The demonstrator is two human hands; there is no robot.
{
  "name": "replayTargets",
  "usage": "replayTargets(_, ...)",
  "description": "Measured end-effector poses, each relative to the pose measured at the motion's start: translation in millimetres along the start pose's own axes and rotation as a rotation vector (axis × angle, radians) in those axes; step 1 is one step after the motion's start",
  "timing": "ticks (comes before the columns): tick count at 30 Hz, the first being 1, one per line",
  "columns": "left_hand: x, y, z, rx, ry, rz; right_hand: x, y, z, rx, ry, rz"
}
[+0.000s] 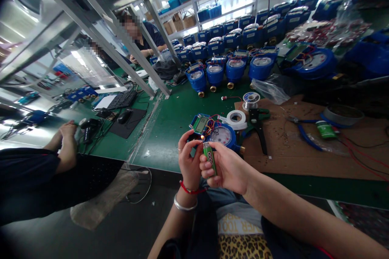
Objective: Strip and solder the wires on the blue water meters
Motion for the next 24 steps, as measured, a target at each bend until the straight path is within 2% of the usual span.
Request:
replayTargets(10, 1, -0.7, 0, -0.011, -0.017, -0.007, 10, 2, -4, -0.091, 0.068, -0.022)
replayTargets(24, 3, -0.8, 0, -0.014, -0.010, 0.002, 4, 2, -3, -0.055, 0.023, -0.050)
Point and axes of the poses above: each hand's wrist, its own z-axis towards the middle knuckle, its own y-axis out of the back of the hand, x = y × z, the point moved 7 cm from there along z, towards the middle knuckle, and after that the axes turned 7 degrees about y, right-handed, at the moved point
